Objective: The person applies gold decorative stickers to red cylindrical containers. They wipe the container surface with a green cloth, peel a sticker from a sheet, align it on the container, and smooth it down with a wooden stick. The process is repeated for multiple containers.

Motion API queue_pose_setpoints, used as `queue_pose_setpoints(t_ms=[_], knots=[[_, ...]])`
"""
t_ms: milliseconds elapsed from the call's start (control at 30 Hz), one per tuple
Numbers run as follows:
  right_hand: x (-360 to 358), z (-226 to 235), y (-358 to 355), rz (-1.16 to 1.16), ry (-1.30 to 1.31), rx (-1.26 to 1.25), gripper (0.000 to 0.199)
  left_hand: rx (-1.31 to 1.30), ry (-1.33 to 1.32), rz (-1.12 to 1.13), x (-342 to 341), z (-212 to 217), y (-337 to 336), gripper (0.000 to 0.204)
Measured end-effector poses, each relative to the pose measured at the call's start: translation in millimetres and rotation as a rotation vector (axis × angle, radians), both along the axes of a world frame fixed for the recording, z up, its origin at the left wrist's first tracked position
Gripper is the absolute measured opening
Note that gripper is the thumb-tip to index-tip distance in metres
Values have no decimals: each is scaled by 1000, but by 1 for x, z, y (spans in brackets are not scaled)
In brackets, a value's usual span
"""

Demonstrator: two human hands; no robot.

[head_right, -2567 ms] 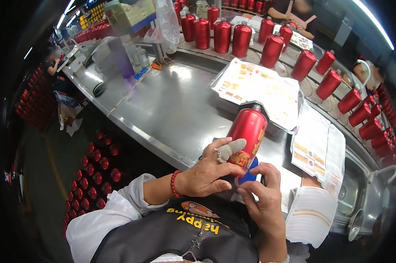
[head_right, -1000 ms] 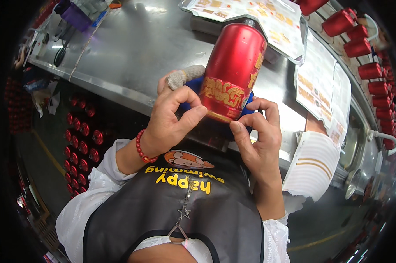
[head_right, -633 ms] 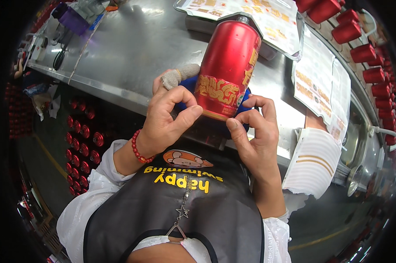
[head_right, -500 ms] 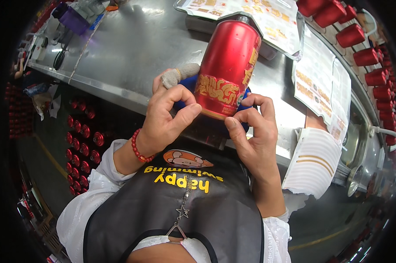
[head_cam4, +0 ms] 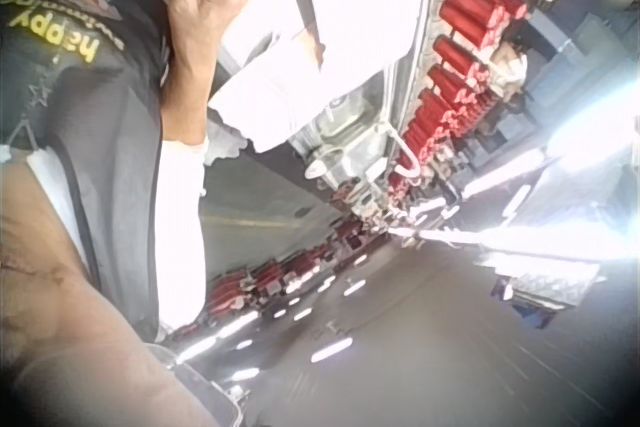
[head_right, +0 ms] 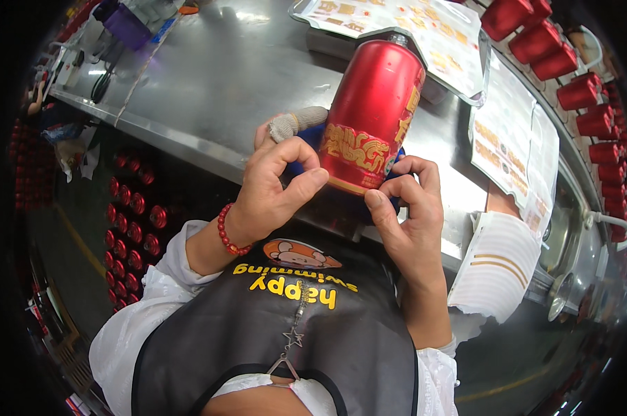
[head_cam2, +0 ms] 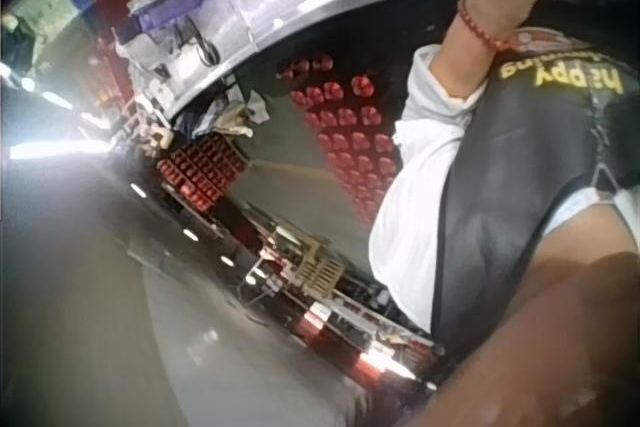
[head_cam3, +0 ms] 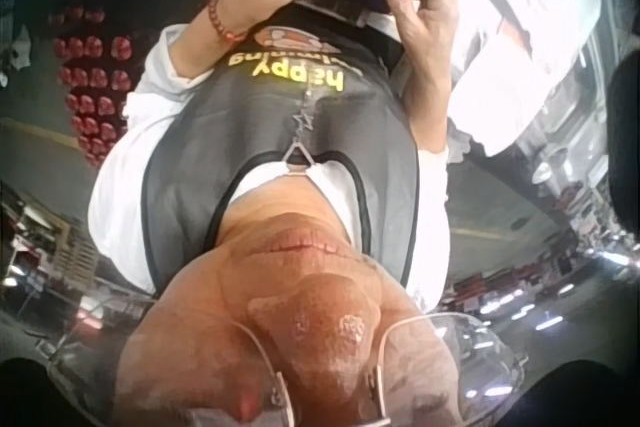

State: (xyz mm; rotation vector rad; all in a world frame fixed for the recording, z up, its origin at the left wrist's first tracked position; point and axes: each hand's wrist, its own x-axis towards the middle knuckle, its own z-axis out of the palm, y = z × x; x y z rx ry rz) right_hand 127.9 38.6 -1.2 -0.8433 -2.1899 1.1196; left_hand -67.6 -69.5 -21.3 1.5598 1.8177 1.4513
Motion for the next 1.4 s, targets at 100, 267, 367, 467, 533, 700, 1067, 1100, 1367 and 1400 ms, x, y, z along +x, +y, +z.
queue_pose_setpoints(t_ms=[100, 267, 367, 467, 533, 700, 1067, 1100, 1367, 1400], knots=[[3, -1, -1, 8, 1, -22, 21, 9, -70, 14, 1, -7, -4, 13], [6, -12, 4, 34, 17, 41, 23, 183, 90, 163, 9, -19, -23, 20], [2, -2, 1, 23, 7, -68, 23, 345, 456, 74, 14, -21, -27, 38], [4, -4, 1, 33, 0, -66, 23, 315, 495, 107, 8, -37, -30, 38], [5, -4, 1, 34, 6, -79, 23, 289, 486, 103, 5, -40, -31, 37], [12, -10, 8, 88, 31, -73, 23, 447, 697, 113, 6, -31, -22, 33], [34, 0, 21, 200, 26, -248, 21, 562, 868, -205, 1, -5, 12, 26], [36, 4, 22, 219, 24, -261, 21, 574, 836, -192, -1, -9, 11, 25], [51, -5, 31, 259, 93, -519, 27, 620, 828, -380, -10, -8, 20, 28], [53, -7, 32, 274, 96, -483, 28, 586, 797, -400, -10, -11, 20, 30]])
